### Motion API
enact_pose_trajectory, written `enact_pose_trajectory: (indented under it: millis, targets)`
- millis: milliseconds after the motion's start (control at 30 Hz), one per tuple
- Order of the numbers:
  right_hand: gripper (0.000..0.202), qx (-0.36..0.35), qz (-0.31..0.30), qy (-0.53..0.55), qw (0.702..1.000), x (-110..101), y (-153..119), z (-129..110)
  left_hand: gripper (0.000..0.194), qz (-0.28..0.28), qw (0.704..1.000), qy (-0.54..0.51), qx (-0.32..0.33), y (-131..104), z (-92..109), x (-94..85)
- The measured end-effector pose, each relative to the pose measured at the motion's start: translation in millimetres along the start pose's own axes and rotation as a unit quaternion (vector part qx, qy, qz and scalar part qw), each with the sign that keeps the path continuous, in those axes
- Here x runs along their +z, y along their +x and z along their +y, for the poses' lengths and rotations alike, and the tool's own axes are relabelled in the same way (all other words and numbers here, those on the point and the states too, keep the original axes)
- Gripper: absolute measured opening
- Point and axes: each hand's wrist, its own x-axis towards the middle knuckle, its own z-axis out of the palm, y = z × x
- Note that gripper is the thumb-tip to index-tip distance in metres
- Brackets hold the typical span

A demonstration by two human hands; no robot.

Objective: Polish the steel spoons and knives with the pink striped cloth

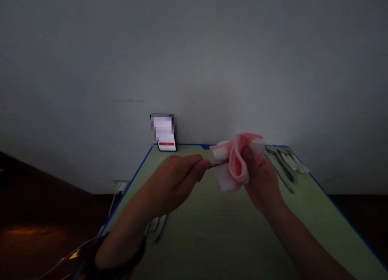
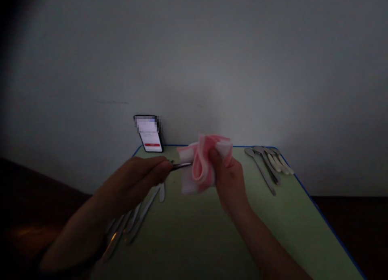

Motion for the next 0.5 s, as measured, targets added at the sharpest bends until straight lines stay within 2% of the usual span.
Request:
enact_pose_trajectory:
  millis: [67, 133, 200, 267, 400, 500]
  targets:
    - [0.027, 0.005, 0.067, 0.021, 0.998, 5.0, -3.0, -5.8, 0.038, 0.032, 0.998, -0.050, -0.024, 2.6, 6.9, 22.1]
    - [0.025, 0.009, 0.112, -0.012, 0.994, 8.5, -6.0, -14.4, 0.039, 0.020, 0.994, -0.102, -0.040, 4.0, 13.6, 46.2]
    - [0.023, 0.014, 0.130, -0.069, 0.989, 11.2, -9.0, -21.2, 0.037, -0.002, 0.991, -0.127, -0.036, 4.5, 18.6, 65.8]
    - [0.023, 0.017, 0.114, -0.102, 0.988, 13.6, -11.8, -22.8, 0.036, -0.004, 0.990, -0.134, -0.040, 4.8, 20.9, 76.8]
    - [0.032, 0.019, 0.042, -0.034, 0.998, 14.9, -13.0, -8.8, 0.037, 0.000, 0.993, -0.111, -0.046, 7.4, 16.6, 75.2]
    - [0.038, 0.014, 0.019, -0.013, 1.000, 10.2, -7.7, 8.2, 0.038, -0.049, 0.997, -0.041, -0.034, 8.8, 6.1, 63.1]
